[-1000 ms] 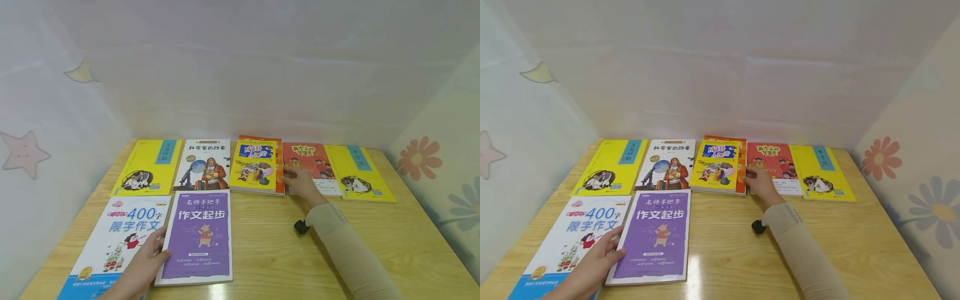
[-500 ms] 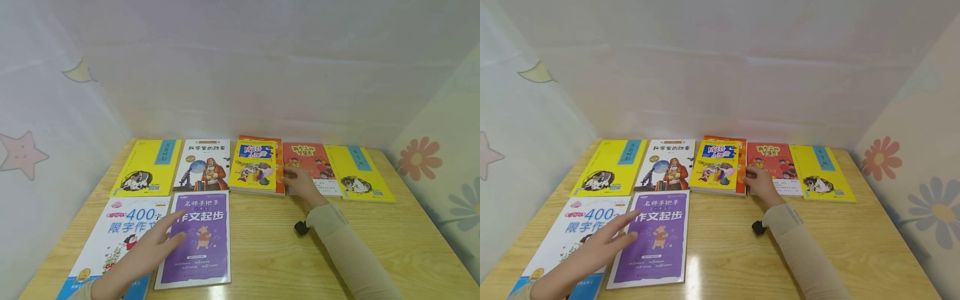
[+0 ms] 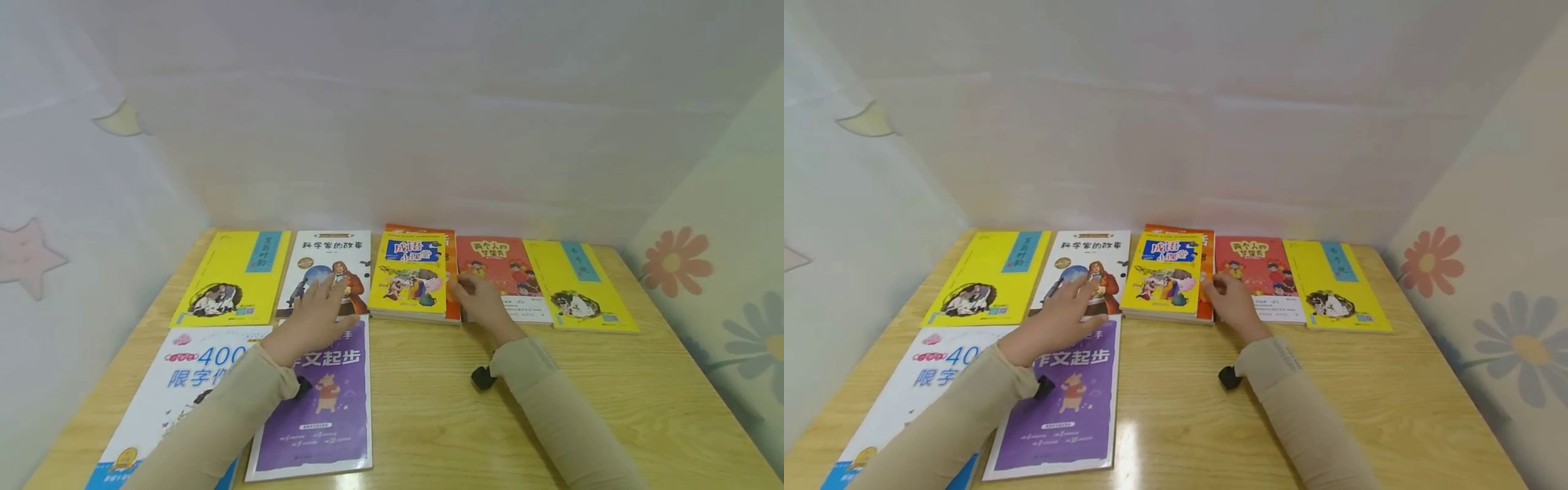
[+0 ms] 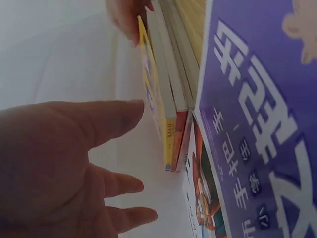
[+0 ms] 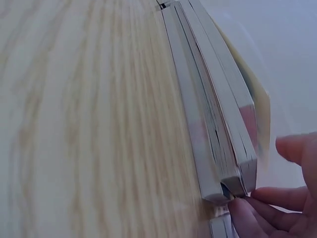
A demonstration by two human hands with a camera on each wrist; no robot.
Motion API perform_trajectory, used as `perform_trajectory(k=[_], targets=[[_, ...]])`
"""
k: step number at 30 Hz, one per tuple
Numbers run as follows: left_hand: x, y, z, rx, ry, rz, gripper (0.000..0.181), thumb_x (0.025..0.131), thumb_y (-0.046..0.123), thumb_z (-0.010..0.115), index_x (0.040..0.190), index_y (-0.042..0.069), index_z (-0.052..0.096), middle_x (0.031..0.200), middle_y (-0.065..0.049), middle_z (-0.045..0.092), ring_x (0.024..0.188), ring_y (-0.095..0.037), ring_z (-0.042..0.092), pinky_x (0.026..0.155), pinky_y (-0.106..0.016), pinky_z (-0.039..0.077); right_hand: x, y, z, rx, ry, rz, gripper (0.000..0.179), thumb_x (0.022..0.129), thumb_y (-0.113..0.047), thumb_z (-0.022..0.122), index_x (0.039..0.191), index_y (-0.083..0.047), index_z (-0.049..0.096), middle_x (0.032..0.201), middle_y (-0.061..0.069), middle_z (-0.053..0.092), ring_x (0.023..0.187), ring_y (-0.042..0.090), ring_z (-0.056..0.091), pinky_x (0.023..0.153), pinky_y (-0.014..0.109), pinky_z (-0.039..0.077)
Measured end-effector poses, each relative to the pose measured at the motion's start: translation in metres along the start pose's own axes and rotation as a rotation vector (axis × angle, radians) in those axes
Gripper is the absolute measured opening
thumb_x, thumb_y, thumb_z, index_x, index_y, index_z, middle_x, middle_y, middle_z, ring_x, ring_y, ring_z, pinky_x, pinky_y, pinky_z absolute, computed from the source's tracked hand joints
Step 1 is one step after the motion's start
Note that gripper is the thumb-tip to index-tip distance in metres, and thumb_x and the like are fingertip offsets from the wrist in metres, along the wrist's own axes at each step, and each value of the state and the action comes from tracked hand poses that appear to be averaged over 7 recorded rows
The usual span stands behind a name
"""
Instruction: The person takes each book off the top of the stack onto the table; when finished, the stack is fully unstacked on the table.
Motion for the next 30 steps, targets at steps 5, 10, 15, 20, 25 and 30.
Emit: perform_trajectory(k=[5, 10, 15, 20, 25, 30], targets=[[0.015, -0.021, 0.015, 0.064, -0.109, -0.064, 0.097, 0.094, 0.057, 0.063, 0.164, 0.014, 0.012, 0.169, -0.018, 0.000, 0.151, -0.051, -0.007, 0.109, -0.081, 0.000, 0.002, -0.002, 0.012, -0.038, -0.004, 0.049, 0.082, 0.095, -0.057, 0.065, 0.152, -0.003, 0.042, 0.143, 0.020, 0.054, 0.129, 0.035, 0.053, 0.107, 0.052, 0.046], [0.017, -0.030, 0.027, 0.090, -0.191, -0.050, 0.104, 0.088, 0.067, 0.065, 0.165, 0.019, 0.014, 0.170, -0.016, -0.001, 0.149, -0.055, -0.010, 0.104, -0.085, -0.001, 0.000, -0.005, 0.014, -0.050, 0.020, 0.090, 0.088, 0.088, -0.054, 0.075, 0.151, -0.003, 0.043, 0.145, 0.020, 0.053, 0.131, 0.037, 0.052, 0.108, 0.052, 0.045], [0.015, -0.032, 0.032, 0.103, -0.222, -0.041, 0.105, 0.085, 0.067, 0.068, 0.164, 0.021, 0.018, 0.170, -0.015, 0.002, 0.148, -0.055, -0.010, 0.103, -0.086, 0.000, 0.001, -0.007, 0.015, -0.046, 0.010, 0.090, 0.085, 0.090, -0.048, 0.076, 0.152, -0.001, 0.041, 0.145, 0.021, 0.051, 0.131, 0.038, 0.051, 0.108, 0.053, 0.045], [0.014, -0.033, 0.034, 0.082, -0.212, -0.023, 0.105, 0.084, 0.068, 0.069, 0.164, 0.021, 0.018, 0.170, -0.014, 0.002, 0.148, -0.055, -0.010, 0.103, -0.085, -0.002, 0.002, 0.000, 0.014, 0.027, -0.027, 0.125, 0.077, 0.095, -0.037, 0.073, 0.155, -0.003, 0.038, 0.146, 0.020, 0.050, 0.133, 0.036, 0.049, 0.108, 0.051, 0.045], [0.017, -0.035, 0.036, 0.068, -0.206, -0.015, 0.105, 0.084, 0.070, 0.067, 0.164, 0.025, 0.017, 0.170, -0.011, -0.001, 0.149, -0.053, -0.013, 0.104, -0.084, -0.005, 0.000, 0.003, 0.006, 0.149, -0.058, 0.154, 0.072, 0.100, -0.024, 0.067, 0.159, -0.005, 0.030, 0.151, 0.020, 0.047, 0.135, 0.036, 0.048, 0.108, 0.049, 0.046], [0.022, -0.039, 0.038, 0.062, -0.200, -0.010, 0.105, 0.084, 0.071, 0.066, 0.164, 0.027, 0.016, 0.171, -0.009, -0.002, 0.149, -0.050, -0.014, 0.105, -0.083, -0.007, 0.002, 0.005, -0.006, 0.160, -0.039, 0.161, 0.070, 0.099, -0.017, 0.067, 0.158, -0.005, 0.032, 0.143, 0.022, 0.053, 0.129, 0.037, 0.054, 0.102, 0.046, 0.051]])
Point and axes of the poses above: each hand's wrist, its own x-axis towards the middle knuckle, its own z-axis out of the palm, y = z × x, the point moved 9 cm from there along x, towards the middle knuckle
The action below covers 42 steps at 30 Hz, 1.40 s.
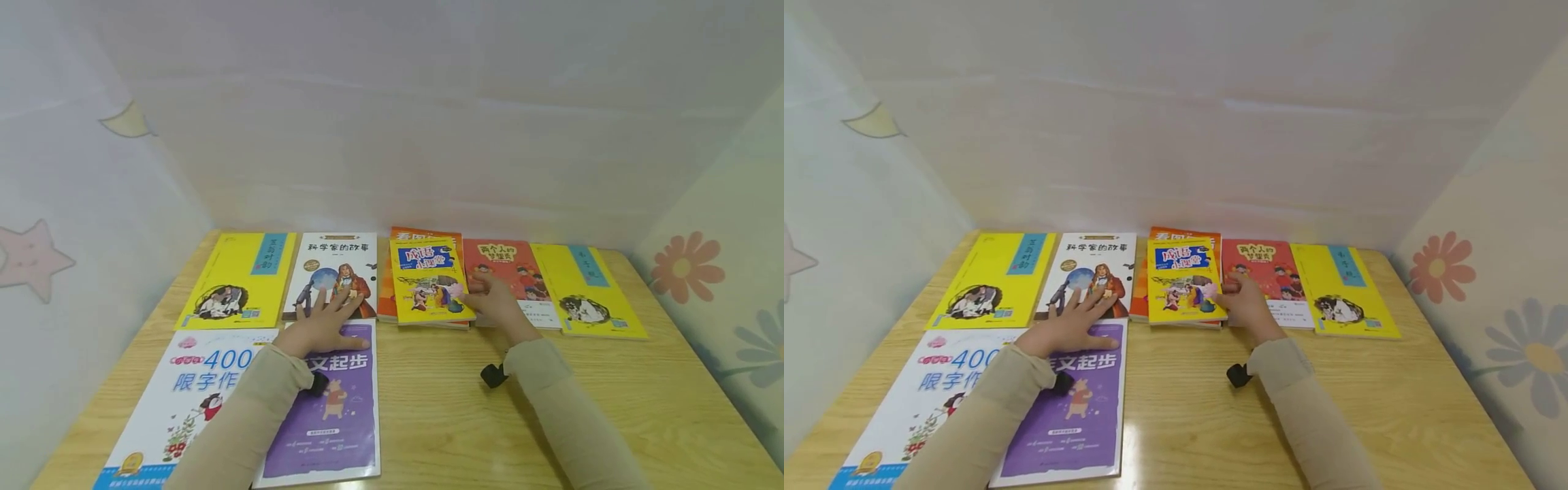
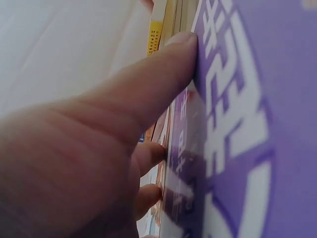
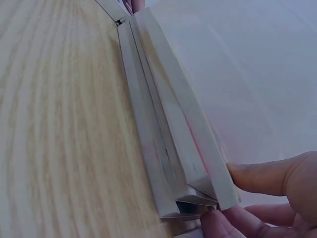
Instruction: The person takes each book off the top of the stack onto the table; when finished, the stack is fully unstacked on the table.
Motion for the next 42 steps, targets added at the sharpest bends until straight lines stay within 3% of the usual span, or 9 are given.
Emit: perform_trajectory(k=[5, 12, 16, 21, 24, 29, 34, 42], targets=[[0.000, 0.001, 0.000, 0.004, 0.002, -0.001, 0.105, 0.085, 0.071, 0.066, 0.164, 0.026, 0.016, 0.171, -0.010, -0.001, 0.149, -0.051, -0.014, 0.104, -0.084, -0.006, 0.004, 0.005, -0.005, 0.003, -0.011, 0.036, 0.064, 0.098, -0.018, 0.070, 0.154, -0.005, 0.041, 0.138, 0.021, 0.056, 0.125, 0.035, 0.055, 0.099, 0.042, 0.053], [0.004, 0.005, 0.003, -0.004, 0.002, 0.011, 0.104, 0.085, 0.071, 0.066, 0.164, 0.027, 0.016, 0.171, -0.008, -0.002, 0.150, -0.049, -0.014, 0.105, -0.083, -0.007, -0.015, 0.019, -0.009, 0.101, -0.195, 0.101, 0.071, 0.099, -0.022, 0.066, 0.157, 0.000, 0.031, 0.158, 0.024, 0.035, 0.133, 0.037, 0.051, 0.107, 0.050, 0.047], [0.004, 0.004, 0.003, -0.007, 0.007, 0.007, 0.105, 0.084, 0.071, 0.066, 0.164, 0.027, 0.016, 0.171, -0.008, -0.002, 0.150, -0.049, -0.015, 0.105, -0.083, -0.008, -0.027, 0.022, -0.010, 0.215, -0.284, 0.089, 0.074, 0.101, -0.018, 0.062, 0.160, 0.001, 0.020, 0.164, 0.025, 0.021, 0.100, 0.023, 0.060, 0.089, 0.036, 0.053], [0.001, 0.004, 0.000, -0.006, 0.007, 0.008, 0.105, 0.084, 0.071, 0.066, 0.164, 0.026, 0.016, 0.171, -0.009, -0.001, 0.150, -0.049, -0.015, 0.105, -0.083, -0.007, -0.052, 0.026, -0.005, 0.469, -0.393, 0.090, 0.077, 0.103, -0.008, 0.055, 0.162, -0.005, 0.007, 0.164, 0.028, 0.016, 0.081, 0.006, 0.063, 0.071, 0.022, 0.054], [-0.002, 0.005, -0.001, -0.015, 0.004, 0.005, 0.104, 0.085, 0.069, 0.067, 0.164, 0.026, 0.016, 0.171, -0.009, 0.000, 0.150, -0.050, -0.015, 0.105, -0.083, -0.007, -0.071, 0.027, -0.001, 0.570, -0.473, 0.050, 0.075, 0.103, -0.003, 0.052, 0.162, -0.006, 0.005, 0.162, 0.026, 0.026, 0.093, 0.009, 0.070, 0.072, 0.022, 0.057], [-0.004, 0.004, -0.002, -0.013, 0.014, 0.000, 0.103, 0.086, 0.067, 0.068, 0.164, 0.024, 0.017, 0.171, -0.010, 0.002, 0.150, -0.051, -0.013, 0.105, -0.084, -0.005, -0.107, 0.027, 0.012, 0.687, -0.646, 0.003, 0.070, 0.103, 0.003, 0.048, 0.158, -0.006, 0.005, 0.140, 0.012, 0.059, 0.109, 0.026, 0.071, 0.074, 0.026, 0.060], [-0.004, 0.003, -0.002, -0.011, 0.023, 0.001, 0.103, 0.085, 0.067, 0.068, 0.164, 0.024, 0.018, 0.171, -0.011, 0.003, 0.150, -0.051, -0.013, 0.105, -0.084, -0.005, -0.146, 0.037, 0.026, 0.768, -0.771, 0.080, 0.068, 0.105, 0.003, 0.044, 0.156, -0.009, 0.001, 0.140, 0.012, 0.060, 0.119, 0.034, 0.065, 0.089, 0.038, 0.058], [-0.004, 0.002, -0.001, -0.017, 0.025, -0.005, 0.104, 0.085, 0.068, 0.069, 0.164, 0.025, 0.017, 0.171, -0.010, 0.002, 0.150, -0.050, -0.014, 0.105, -0.083, -0.006, -0.184, 0.048, 0.036, 0.790, -0.818, 0.169, 0.068, 0.103, 0.002, 0.048, 0.155, -0.008, 0.005, 0.146, 0.016, 0.055, 0.125, 0.039, 0.060, 0.097, 0.047, 0.052]])
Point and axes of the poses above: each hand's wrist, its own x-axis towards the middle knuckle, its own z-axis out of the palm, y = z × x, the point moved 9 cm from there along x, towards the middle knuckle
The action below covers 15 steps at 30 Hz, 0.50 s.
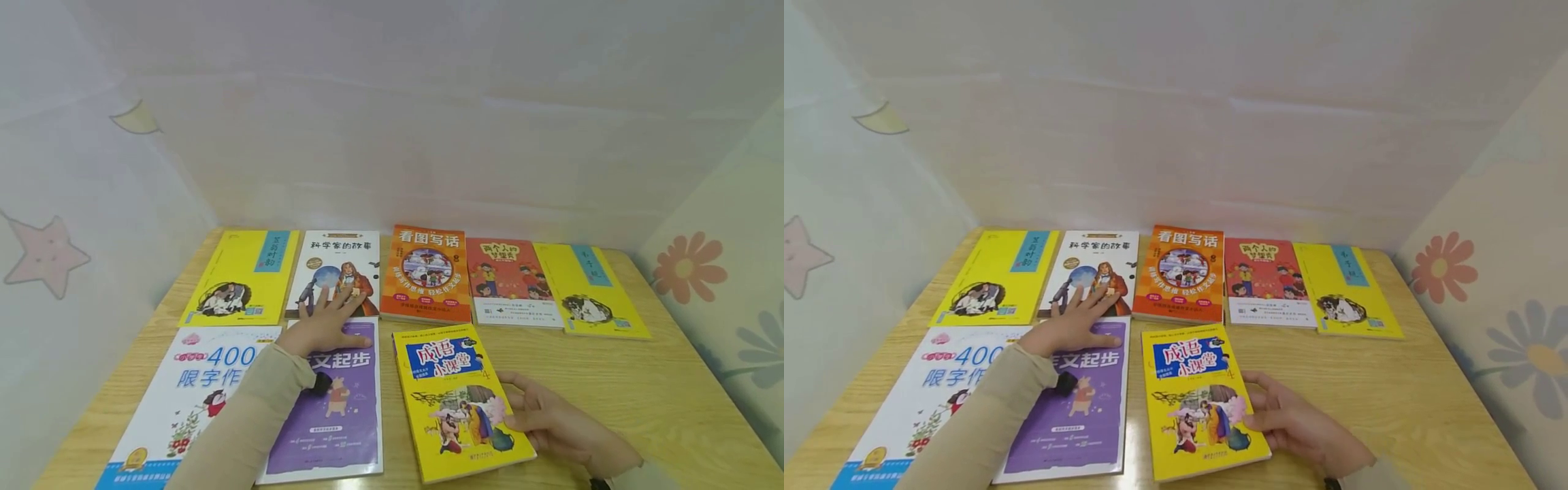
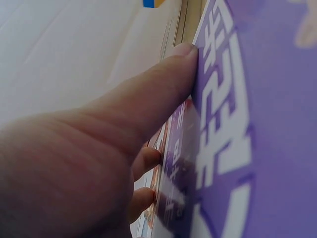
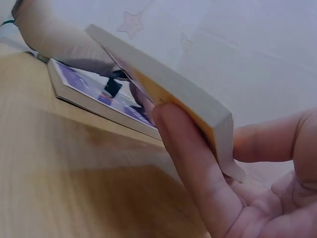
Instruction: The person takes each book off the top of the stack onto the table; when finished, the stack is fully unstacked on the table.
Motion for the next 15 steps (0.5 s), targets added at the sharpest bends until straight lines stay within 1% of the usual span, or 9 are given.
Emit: perform_trajectory(k=[2, 6, 9, 11, 15], targets=[[0.000, -0.001, 0.000, -0.005, 0.002, -0.002, 0.104, 0.085, 0.068, 0.069, 0.164, 0.025, 0.017, 0.171, -0.010, 0.002, 0.150, -0.051, -0.014, 0.105, -0.083, -0.006, -0.001, 0.006, 0.003, 0.001, 0.010, 0.018, 0.070, 0.103, 0.002, 0.049, 0.155, -0.006, 0.003, 0.145, 0.017, 0.055, 0.124, 0.040, 0.060, 0.097, 0.047, 0.052], [-0.001, -0.001, -0.001, -0.010, 0.004, 0.001, 0.104, 0.084, 0.069, 0.068, 0.164, 0.025, 0.017, 0.171, -0.011, 0.002, 0.150, -0.051, -0.014, 0.105, -0.083, -0.006, 0.002, 0.017, 0.002, 0.001, 0.084, 0.038, 0.078, 0.102, -0.001, 0.053, 0.155, -0.002, -0.004, 0.144, 0.016, 0.056, 0.122, 0.039, 0.062, 0.099, 0.049, 0.051], [0.000, 0.000, -0.003, -0.012, 0.010, 0.007, 0.104, 0.085, 0.067, 0.069, 0.164, 0.025, 0.018, 0.171, -0.010, 0.002, 0.150, -0.050, -0.014, 0.105, -0.083, -0.007, 0.007, 0.019, -0.002, 0.001, 0.144, 0.010, 0.084, 0.102, -0.002, 0.055, 0.157, -0.002, -0.009, 0.146, 0.016, 0.054, 0.123, 0.038, 0.061, 0.100, 0.051, 0.051], [0.000, 0.000, -0.003, -0.011, 0.011, 0.007, 0.104, 0.085, 0.067, 0.069, 0.164, 0.025, 0.018, 0.171, -0.010, 0.001, 0.150, -0.050, -0.014, 0.105, -0.083, -0.007, 0.011, 0.017, -0.007, -0.009, 0.181, -0.016, 0.085, 0.101, -0.001, 0.055, 0.158, -0.004, -0.009, 0.148, 0.017, 0.052, 0.123, 0.038, 0.061, 0.100, 0.052, 0.051], [0.001, 0.000, -0.001, -0.002, 0.007, 0.012, 0.104, 0.085, 0.068, 0.068, 0.164, 0.025, 0.018, 0.171, -0.010, 0.001, 0.150, -0.050, -0.014, 0.105, -0.083, -0.006, 0.017, 0.016, -0.015, -0.080, 0.260, -0.036, 0.085, 0.099, 0.000, 0.058, 0.158, -0.003, -0.003, 0.147, 0.020, 0.052, 0.117, 0.040, 0.065, 0.094, 0.052, 0.054]])
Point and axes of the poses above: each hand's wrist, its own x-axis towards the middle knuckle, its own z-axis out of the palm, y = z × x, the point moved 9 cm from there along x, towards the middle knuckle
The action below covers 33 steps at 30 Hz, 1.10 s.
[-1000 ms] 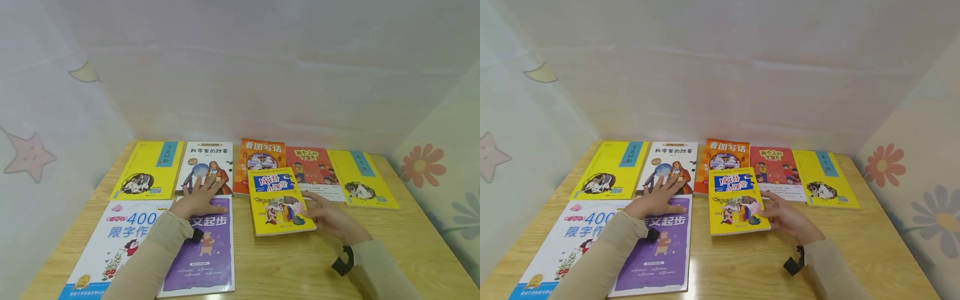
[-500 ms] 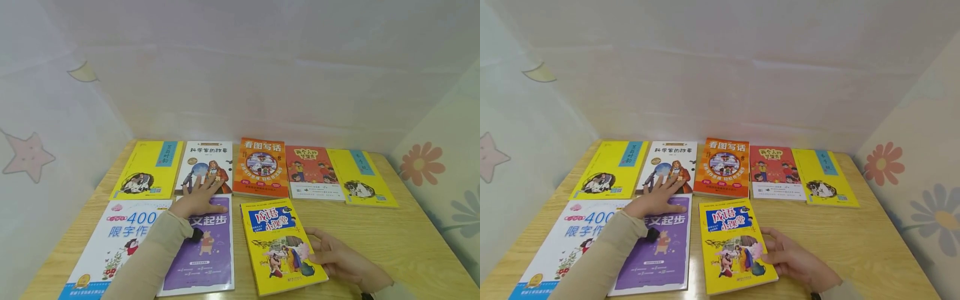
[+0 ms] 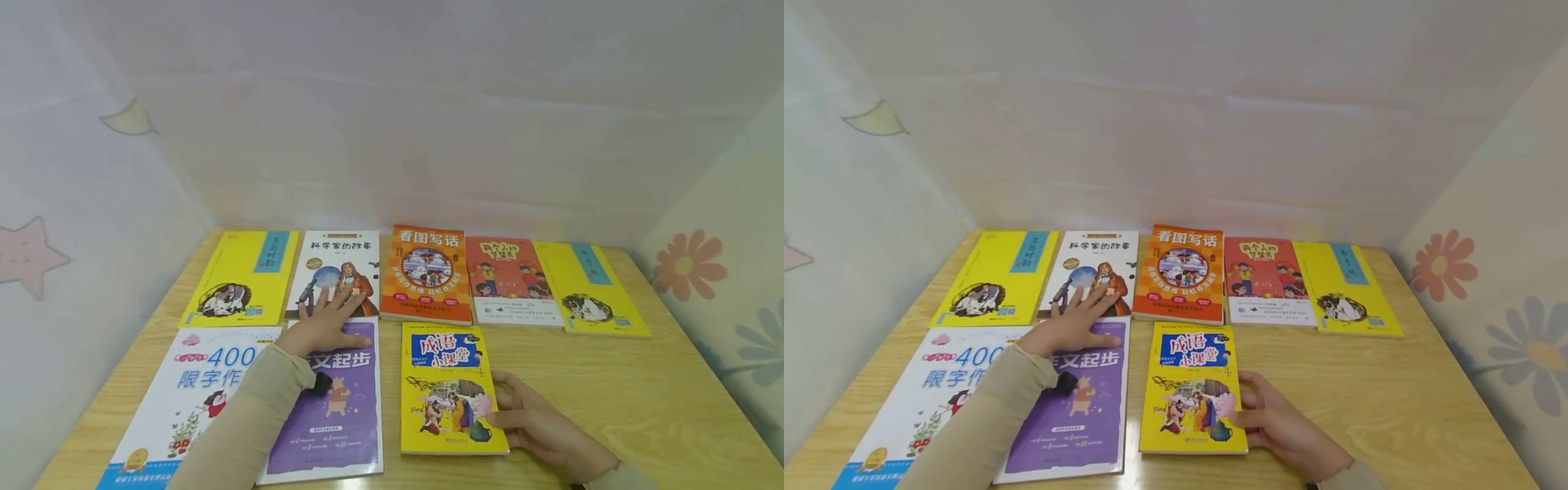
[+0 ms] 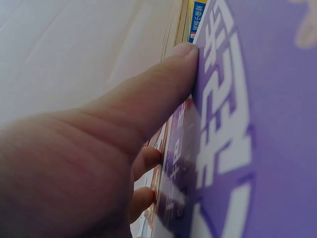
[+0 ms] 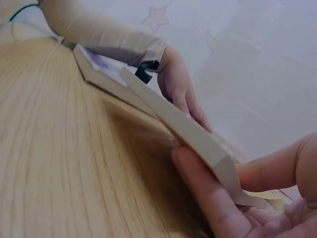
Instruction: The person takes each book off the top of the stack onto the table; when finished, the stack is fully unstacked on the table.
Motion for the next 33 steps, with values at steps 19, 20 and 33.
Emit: perform_trajectory(k=[19, 20, 33], targets=[[-0.001, 0.002, 0.000, -0.012, 0.001, 0.004, 0.104, 0.085, 0.068, 0.068, 0.164, 0.025, 0.018, 0.171, -0.010, 0.000, 0.150, -0.050, -0.014, 0.105, -0.083, -0.007, 0.002, -0.015, 0.000, -0.364, 0.142, 0.023, 0.077, 0.093, -0.001, 0.063, 0.155, 0.000, 0.016, 0.129, 0.021, 0.062, 0.100, 0.035, 0.071, 0.082, 0.043, 0.061], [-0.001, 0.002, 0.000, -0.011, 0.001, 0.003, 0.104, 0.085, 0.068, 0.068, 0.164, 0.025, 0.017, 0.171, -0.010, 0.000, 0.150, -0.050, -0.014, 0.105, -0.083, -0.006, 0.002, -0.014, 0.002, -0.370, 0.120, 0.022, 0.078, 0.094, -0.001, 0.063, 0.155, 0.001, 0.015, 0.129, 0.021, 0.062, 0.100, 0.035, 0.071, 0.081, 0.044, 0.061], [-0.001, 0.000, 0.000, -0.018, 0.003, -0.007, 0.104, 0.084, 0.069, 0.069, 0.164, 0.026, 0.018, 0.171, -0.009, 0.001, 0.150, -0.048, -0.016, 0.106, -0.082, -0.008, 0.009, -0.030, 0.021, -0.684, 0.128, -0.037, 0.074, 0.093, -0.009, 0.072, 0.151, 0.008, 0.031, 0.099, 0.012, 0.065, 0.076, 0.024, 0.070, 0.061, 0.036, 0.060]])
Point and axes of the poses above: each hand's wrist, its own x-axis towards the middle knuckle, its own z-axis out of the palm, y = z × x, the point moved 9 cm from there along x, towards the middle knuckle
